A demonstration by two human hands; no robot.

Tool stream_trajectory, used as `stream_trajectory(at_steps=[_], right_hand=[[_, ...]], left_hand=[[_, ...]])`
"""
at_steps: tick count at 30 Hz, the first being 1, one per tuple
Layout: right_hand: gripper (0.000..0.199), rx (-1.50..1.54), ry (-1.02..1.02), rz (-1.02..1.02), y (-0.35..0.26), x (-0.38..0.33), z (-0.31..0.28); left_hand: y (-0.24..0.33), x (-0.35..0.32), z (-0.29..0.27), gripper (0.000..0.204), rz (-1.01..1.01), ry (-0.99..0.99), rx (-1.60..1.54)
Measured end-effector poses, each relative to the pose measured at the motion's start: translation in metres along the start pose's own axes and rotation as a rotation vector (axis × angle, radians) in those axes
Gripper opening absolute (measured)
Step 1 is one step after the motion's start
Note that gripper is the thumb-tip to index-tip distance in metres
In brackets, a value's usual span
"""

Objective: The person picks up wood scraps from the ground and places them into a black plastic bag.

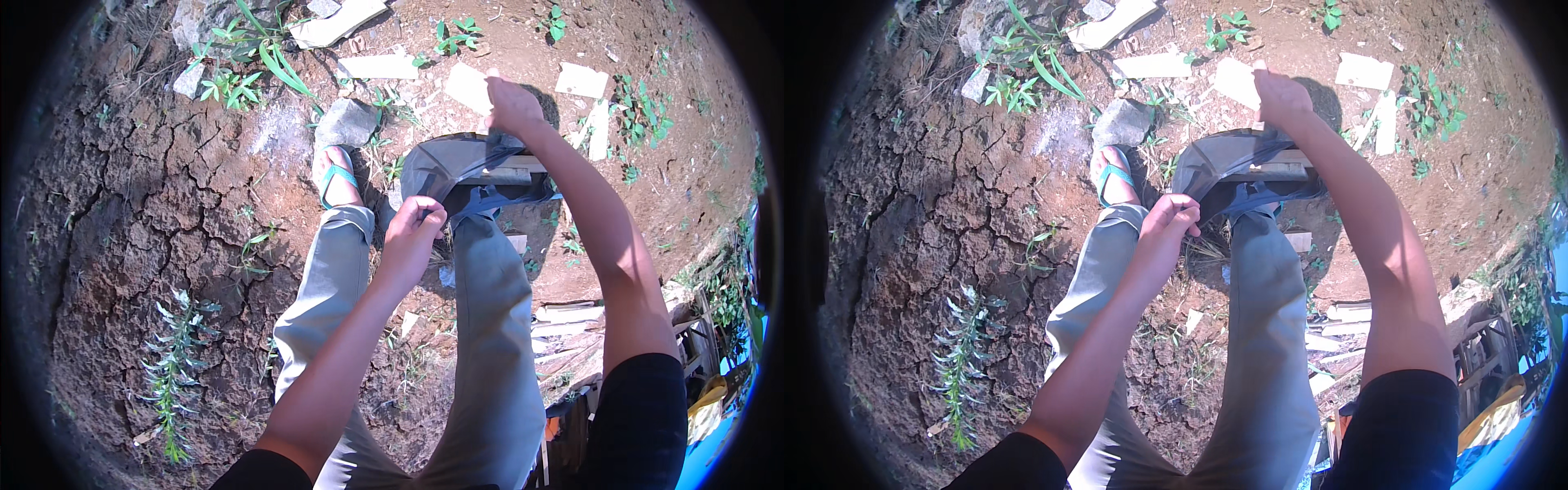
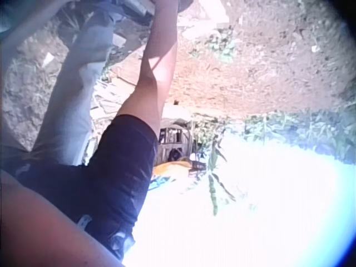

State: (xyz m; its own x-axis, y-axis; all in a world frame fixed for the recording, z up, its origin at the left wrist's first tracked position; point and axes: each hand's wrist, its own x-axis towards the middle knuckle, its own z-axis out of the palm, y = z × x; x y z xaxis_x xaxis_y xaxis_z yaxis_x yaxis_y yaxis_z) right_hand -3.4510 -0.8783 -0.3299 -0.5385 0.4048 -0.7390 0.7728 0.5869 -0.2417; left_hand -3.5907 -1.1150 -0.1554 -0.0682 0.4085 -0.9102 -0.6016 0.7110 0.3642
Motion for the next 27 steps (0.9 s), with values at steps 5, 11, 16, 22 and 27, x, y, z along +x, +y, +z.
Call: stream_trajectory(at_steps=[5,11,16,22,27], right_hand=[[0.07,0.025,0.003,-0.374,-0.009,-0.103,-0.095],[0.052,-0.121,0.164,-0.604,-0.034,-0.157,-0.046],[0.027,0.238,0.402,-0.539,-0.074,-0.097,-0.067],[0.051,0.745,0.296,0.044,-0.127,0.115,-0.038],[0.095,0.913,0.54,0.492,-0.146,0.255,-0.025]], left_hand=[[0.005,-0.003,0.001,0.027,0.07,0.05,-0.044],[0.01,0.003,0.002,0.038,0.134,0.038,-0.128],[0.005,-0.003,-0.002,0.029,0.098,0.043,-0.073],[-0.012,-0.006,-0.013,0.028,0.072,-0.043,-0.022],[-0.01,-0.005,-0.003,0.037,0.182,0.033,0.002]])
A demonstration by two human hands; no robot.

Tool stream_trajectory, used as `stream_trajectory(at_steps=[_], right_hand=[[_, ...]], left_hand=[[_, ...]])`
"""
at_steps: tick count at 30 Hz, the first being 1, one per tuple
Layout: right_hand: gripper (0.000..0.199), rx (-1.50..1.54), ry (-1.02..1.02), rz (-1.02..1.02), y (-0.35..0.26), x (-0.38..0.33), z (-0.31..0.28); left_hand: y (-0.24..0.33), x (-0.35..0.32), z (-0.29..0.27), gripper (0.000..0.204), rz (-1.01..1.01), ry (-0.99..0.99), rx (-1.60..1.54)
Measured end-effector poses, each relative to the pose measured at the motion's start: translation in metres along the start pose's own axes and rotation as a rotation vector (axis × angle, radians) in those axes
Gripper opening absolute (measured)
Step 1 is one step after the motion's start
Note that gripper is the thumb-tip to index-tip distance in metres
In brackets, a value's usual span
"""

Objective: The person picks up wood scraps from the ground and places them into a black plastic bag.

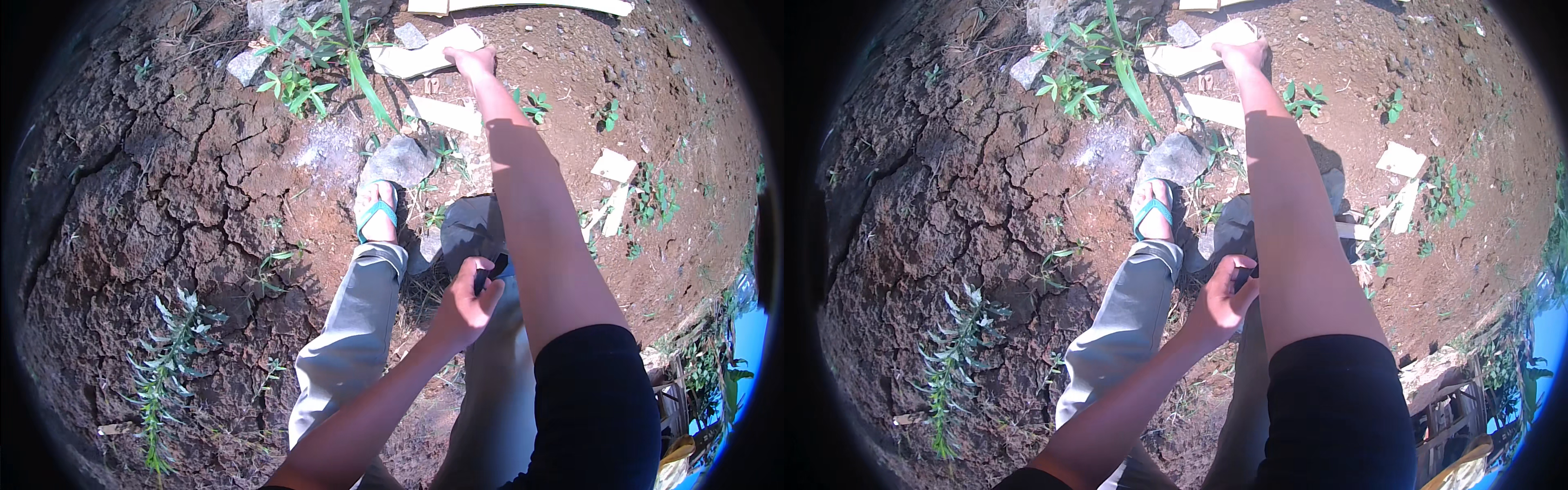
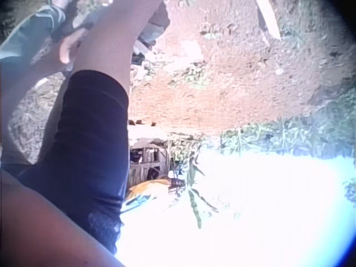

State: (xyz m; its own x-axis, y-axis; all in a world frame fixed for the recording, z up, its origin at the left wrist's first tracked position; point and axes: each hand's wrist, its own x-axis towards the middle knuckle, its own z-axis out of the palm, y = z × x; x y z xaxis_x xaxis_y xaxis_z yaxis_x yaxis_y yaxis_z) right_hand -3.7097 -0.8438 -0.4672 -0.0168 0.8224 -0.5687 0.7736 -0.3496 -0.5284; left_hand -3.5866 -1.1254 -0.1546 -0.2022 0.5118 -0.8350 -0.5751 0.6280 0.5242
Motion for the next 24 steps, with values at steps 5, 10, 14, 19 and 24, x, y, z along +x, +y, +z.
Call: stream_trajectory(at_steps=[5,10,14,19,24], right_hand=[[0.105,-0.129,0.08,0.118,-0.018,-0.028,0.04],[0.072,0.133,-0.11,-0.056,0.002,0.004,0.028],[0.027,0.389,-0.208,-0.376,-0.005,-0.031,0.007],[0.03,0.473,0.009,-0.788,0.005,-0.112,-0.092],[0.082,0.222,0.009,-0.462,0.01,-0.196,-0.264]], left_hand=[[0.01,-0.01,-0.023,0.041,0.012,0.019,0.078],[0.012,-0.004,-0.02,0.042,-0.035,-0.027,0.054],[0.018,-0.004,-0.021,0.035,-0.247,-0.074,0.088],[0.024,0.006,-0.024,0.039,-0.239,-0.014,-0.034],[0.025,0.007,-0.027,0.032,-0.243,0.045,-0.005]])
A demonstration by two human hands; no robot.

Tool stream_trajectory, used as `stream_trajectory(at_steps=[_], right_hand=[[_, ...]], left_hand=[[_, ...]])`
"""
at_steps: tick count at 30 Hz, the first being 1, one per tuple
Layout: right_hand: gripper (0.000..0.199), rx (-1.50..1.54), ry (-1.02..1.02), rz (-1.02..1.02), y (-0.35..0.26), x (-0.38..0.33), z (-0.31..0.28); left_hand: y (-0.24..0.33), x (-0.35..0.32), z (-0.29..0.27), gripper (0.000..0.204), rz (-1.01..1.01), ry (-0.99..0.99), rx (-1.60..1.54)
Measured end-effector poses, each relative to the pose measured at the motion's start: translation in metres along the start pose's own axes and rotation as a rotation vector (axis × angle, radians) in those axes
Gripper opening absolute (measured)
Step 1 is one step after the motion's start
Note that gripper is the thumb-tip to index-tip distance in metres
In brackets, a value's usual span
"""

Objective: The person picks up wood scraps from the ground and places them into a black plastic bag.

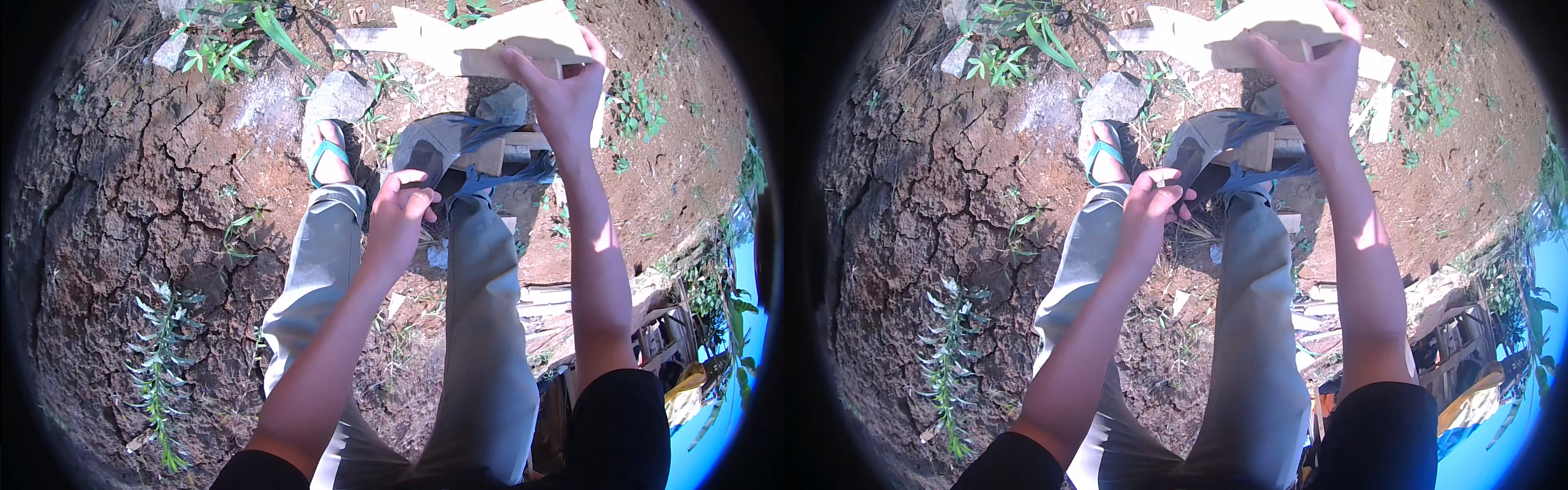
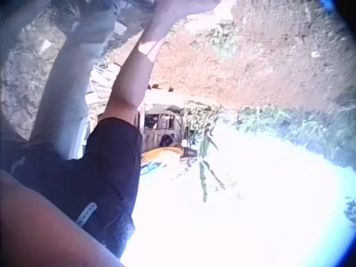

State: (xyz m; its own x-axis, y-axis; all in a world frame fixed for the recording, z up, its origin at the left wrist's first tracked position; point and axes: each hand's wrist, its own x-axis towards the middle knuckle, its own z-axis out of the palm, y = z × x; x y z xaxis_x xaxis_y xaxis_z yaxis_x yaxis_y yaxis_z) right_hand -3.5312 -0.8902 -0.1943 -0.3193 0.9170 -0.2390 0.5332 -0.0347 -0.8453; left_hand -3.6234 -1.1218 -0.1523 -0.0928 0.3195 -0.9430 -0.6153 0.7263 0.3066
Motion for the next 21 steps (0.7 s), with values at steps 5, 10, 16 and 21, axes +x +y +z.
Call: stream_trajectory(at_steps=[5,10,16,21], right_hand=[[0.078,-0.019,-0.009,0.304,-0.017,-0.061,-0.134],[0.073,0.064,-0.134,0.879,0.012,-0.095,-0.158],[0.076,0.254,-0.266,1.111,0.073,-0.099,-0.125],[0.079,-0.007,-0.057,0.868,0.058,-0.109,-0.089]], left_hand=[[-0.012,-0.003,0.014,0.03,0.154,-0.014,-0.142],[-0.016,-0.003,0.011,0.03,0.188,-0.016,-0.171],[-0.023,-0.005,0.018,0.029,0.203,-0.07,-0.112],[-0.027,-0.007,0.02,0.03,0.206,-0.045,-0.114]])
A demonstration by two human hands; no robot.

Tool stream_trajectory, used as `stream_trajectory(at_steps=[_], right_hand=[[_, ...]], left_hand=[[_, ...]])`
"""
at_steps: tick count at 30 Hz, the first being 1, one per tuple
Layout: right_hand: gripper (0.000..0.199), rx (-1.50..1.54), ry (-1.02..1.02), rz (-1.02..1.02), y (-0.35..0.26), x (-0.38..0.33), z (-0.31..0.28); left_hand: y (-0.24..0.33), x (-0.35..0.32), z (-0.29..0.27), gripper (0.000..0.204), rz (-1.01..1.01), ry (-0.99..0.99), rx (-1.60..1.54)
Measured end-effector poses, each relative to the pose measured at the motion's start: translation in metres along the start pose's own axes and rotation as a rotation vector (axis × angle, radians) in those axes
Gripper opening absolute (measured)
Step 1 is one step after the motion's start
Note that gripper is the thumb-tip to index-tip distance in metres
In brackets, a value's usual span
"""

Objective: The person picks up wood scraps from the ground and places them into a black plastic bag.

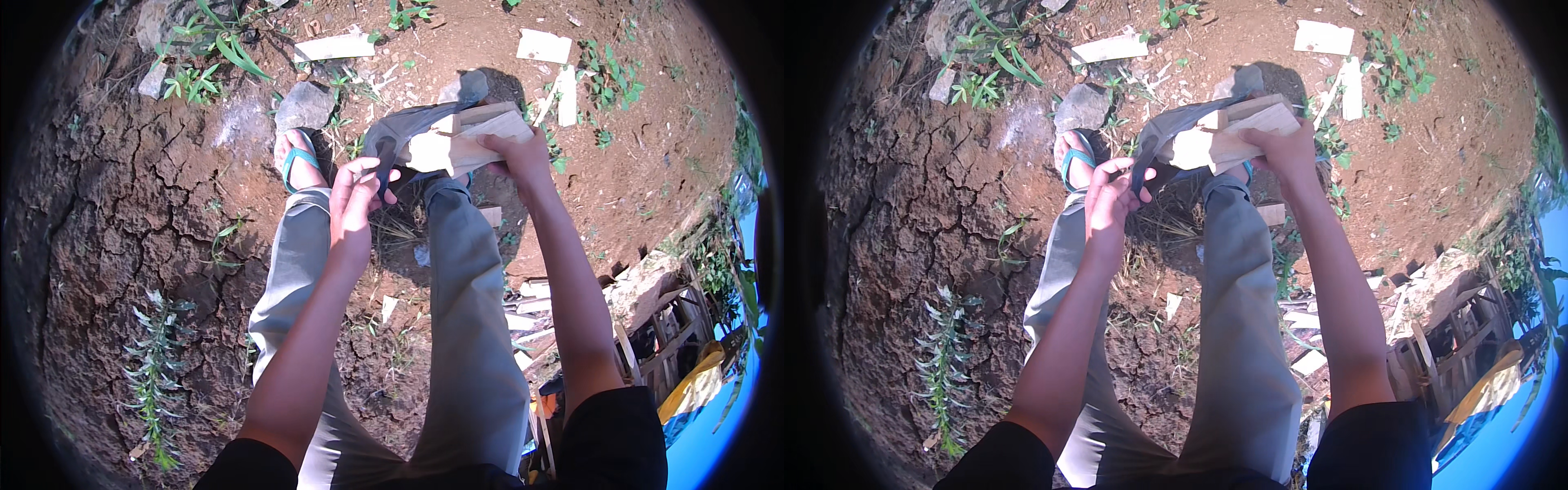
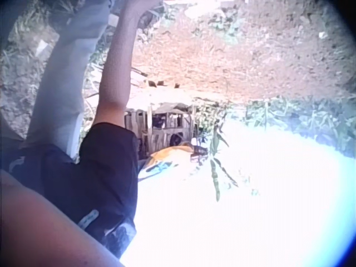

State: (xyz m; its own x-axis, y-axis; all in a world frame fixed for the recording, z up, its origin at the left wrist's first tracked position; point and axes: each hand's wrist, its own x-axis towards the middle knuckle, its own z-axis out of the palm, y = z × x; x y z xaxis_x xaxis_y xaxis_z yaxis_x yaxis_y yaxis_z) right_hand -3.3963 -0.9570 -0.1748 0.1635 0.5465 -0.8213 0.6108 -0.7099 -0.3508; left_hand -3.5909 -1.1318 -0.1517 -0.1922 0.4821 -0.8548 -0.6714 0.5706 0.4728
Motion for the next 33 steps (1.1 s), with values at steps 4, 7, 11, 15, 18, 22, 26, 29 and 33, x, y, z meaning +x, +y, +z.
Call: stream_trajectory(at_steps=[4,7,11,15,18,22,26,29,33], right_hand=[[0.079,-0.099,0.117,-0.206,0.013,-0.029,0.025],[0.077,-0.025,0.097,-0.141,0.023,-0.037,0.05],[0.073,0.009,0.173,-0.247,0.022,-0.037,0.066],[0.071,0.171,0.117,-0.05,0.006,-0.031,0.06],[0.066,0.362,0.124,0.053,0.002,-0.027,0.062],[0.069,0.136,-0.017,-0.132,0.001,-0.038,0.071],[0.087,-0.626,0.088,-0.172,0.021,-0.051,0.062],[0.065,-0.347,0.272,-0.484,-0.035,-0.04,0.073],[0.042,-0.202,0.17,-0.72,-0.13,0.015,0.14]], left_hand=[[-0.001,-0.002,0.004,0.032,0.001,0.004,0.002],[0.001,-0.004,0.006,0.034,-0.007,-0.007,-0.008],[0.002,-0.003,0.01,0.036,-0.001,-0.016,-0.004],[-0.001,-0.003,0.011,0.031,-0.024,-0.032,0.05],[-0.001,-0.003,0.012,0.029,-0.041,-0.029,0.102],[-0.002,0.002,0.008,0.031,0.036,-0.038,-0.023],[-0.01,0.014,0.009,0.03,0.029,-0.065,-0.224],[-0.025,0.02,-0.001,0.028,0.026,-0.056,0.126],[-0.009,0.009,-0.015,0.031,-0.049,-0.032,0.368]])
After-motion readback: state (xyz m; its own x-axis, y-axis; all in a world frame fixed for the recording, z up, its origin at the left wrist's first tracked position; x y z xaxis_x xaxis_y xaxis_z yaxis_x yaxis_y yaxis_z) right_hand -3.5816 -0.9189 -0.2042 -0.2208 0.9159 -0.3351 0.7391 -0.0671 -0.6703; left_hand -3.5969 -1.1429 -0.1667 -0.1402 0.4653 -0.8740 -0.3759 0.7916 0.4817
